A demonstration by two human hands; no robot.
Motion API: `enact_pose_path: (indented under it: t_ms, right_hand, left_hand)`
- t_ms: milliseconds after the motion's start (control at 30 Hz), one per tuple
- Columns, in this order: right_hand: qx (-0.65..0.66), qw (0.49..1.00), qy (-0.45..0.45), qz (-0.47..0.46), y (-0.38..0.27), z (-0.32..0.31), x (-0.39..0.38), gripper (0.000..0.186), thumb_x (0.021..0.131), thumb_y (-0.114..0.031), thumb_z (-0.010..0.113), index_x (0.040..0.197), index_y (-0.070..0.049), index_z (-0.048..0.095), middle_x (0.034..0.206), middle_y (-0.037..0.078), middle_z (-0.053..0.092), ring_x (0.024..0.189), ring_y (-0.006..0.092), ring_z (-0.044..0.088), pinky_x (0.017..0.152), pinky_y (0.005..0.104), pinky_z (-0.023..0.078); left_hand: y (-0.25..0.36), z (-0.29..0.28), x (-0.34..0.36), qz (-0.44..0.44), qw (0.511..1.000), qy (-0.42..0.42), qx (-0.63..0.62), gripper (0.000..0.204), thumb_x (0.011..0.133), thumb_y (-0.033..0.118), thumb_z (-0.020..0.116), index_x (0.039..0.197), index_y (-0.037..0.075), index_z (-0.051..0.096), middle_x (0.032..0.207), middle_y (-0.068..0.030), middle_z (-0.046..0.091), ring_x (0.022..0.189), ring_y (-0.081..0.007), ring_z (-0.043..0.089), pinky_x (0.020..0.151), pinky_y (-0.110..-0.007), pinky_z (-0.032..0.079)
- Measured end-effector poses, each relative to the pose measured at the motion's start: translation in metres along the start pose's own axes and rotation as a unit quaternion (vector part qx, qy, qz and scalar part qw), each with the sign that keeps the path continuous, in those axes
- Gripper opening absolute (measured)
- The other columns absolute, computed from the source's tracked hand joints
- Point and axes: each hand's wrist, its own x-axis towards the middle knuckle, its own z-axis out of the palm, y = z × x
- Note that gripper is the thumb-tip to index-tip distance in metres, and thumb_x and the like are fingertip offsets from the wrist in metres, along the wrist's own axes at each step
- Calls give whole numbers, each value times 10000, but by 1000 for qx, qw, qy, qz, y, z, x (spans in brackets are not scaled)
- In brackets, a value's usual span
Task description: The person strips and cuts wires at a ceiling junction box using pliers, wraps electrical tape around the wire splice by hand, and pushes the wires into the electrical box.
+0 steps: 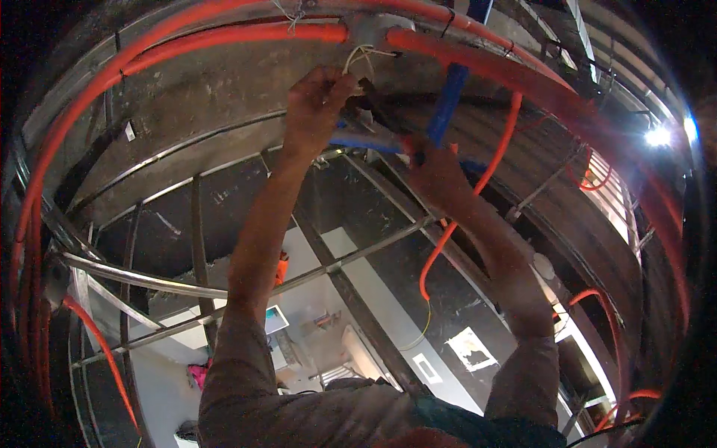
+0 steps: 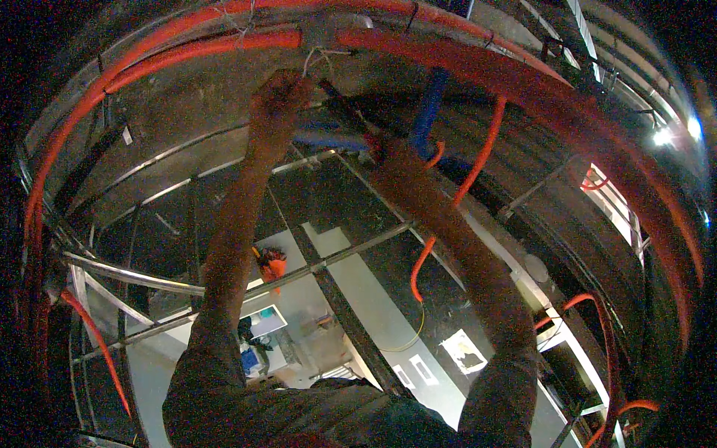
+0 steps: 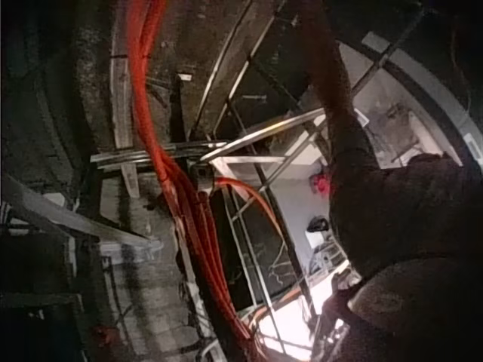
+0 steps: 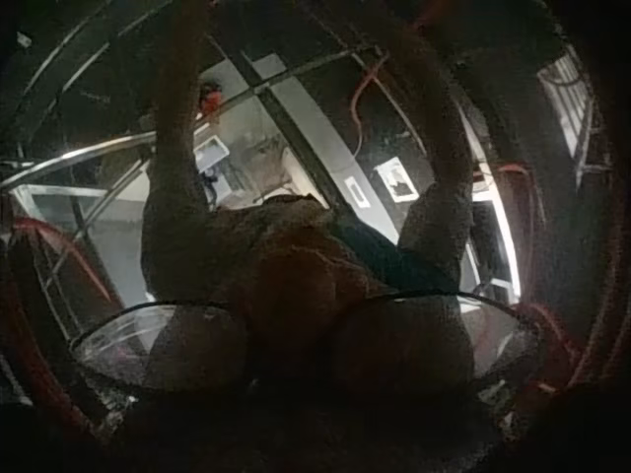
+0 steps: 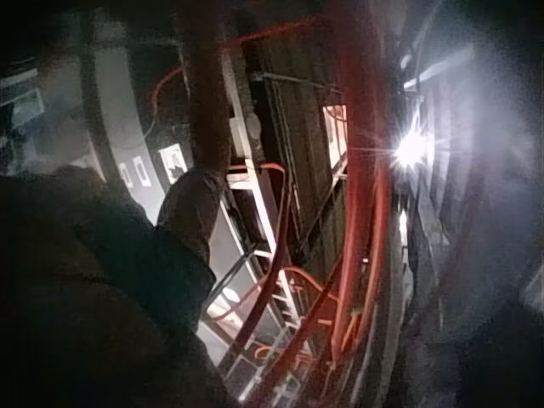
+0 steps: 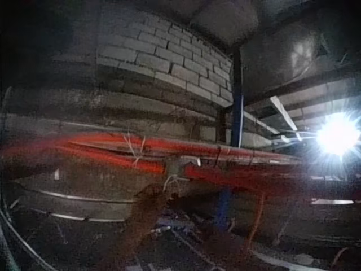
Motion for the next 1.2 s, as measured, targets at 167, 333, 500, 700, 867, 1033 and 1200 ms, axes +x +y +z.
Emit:
enact_pose_path:
  t_ms: [167, 333, 500, 700, 867, 1033, 1200]
  right_hand:
    - [-164, 983, -67, -54, -8, -18, 22, 238, 945, -132, 542, 1161, -83, 629, 799, 202, 657, 790, 403, 680, 634, 511, 499]
    - [-480, 825, -260, -147, -35, -62, 35, 226, 949, -132, 553, 1152, -61, 623, 781, 189, 656, 785, 418, 676, 649, 527, 506]
    - [-210, 974, 38, -80, -12, -56, 3, 236, 968, -144, 549, 1181, -53, 593, 848, 198, 665, 759, 381, 683, 640, 500, 527]
    - [130, 972, -154, 117, 1, -33, -9, 388, 996, -282, 583, 1306, -59, 515, 1031, 159, 641, 847, 251, 676, 667, 406, 597]
    - [330, 925, -116, 146, 24, 3, -47, 405, 1019, -371, 553, 1258, -44, 534, 995, 66, 647, 877, 170, 653, 676, 341, 592]
    - [355, 919, -119, 128, 66, 38, -50, 413, 1030, -307, 546, 1328, -22, 531, 1094, 63, 636, 980, 156, 622, 765, 359, 605]
    - [233, 971, -56, 5, 81, 62, -34, 390, 1041, -292, 526, 1328, -30, 547, 1081, 70, 660, 956, 147, 648, 771, 327, 586]
  left_hand:
    - [-12, -15, 5, 90, 990, 20, 107, 132, 948, 138, 682, 976, 12, 657, 863, -31, 675, 799, -115, 623, 735, -281, 506]
    - [0, -6, 0, 77, 984, 20, 157, 105, 952, 124, 667, 977, 24, 647, 848, -34, 675, 753, -105, 609, 695, -271, 497]
    - [-7, 5, 1, 11, 1000, -8, 17, 110, 954, 145, 674, 969, 44, 634, 856, -31, 672, 719, -91, 587, 670, -252, 492]
    - [4, 4, -5, -63, 995, -12, -74, 121, 972, 164, 654, 999, 51, 621, 857, -26, 653, 751, -90, 594, 678, -259, 522]
    - [15, 2, -5, -87, 995, -14, -45, 123, 985, 159, 633, 1016, 41, 617, 864, -24, 644, 775, -94, 602, 679, -256, 523]
    - [14, 7, -12, 182, 961, 28, 206, 166, 903, 31, 683, 1063, 64, 652, 964, -70, 624, 827, -169, 621, 687, -328, 520]
    - [20, -4, -3, 310, 867, -16, 391, 267, 821, 0, 719, 1057, 116, 674, 1006, -105, 597, 884, -279, 625, 724, -398, 527]
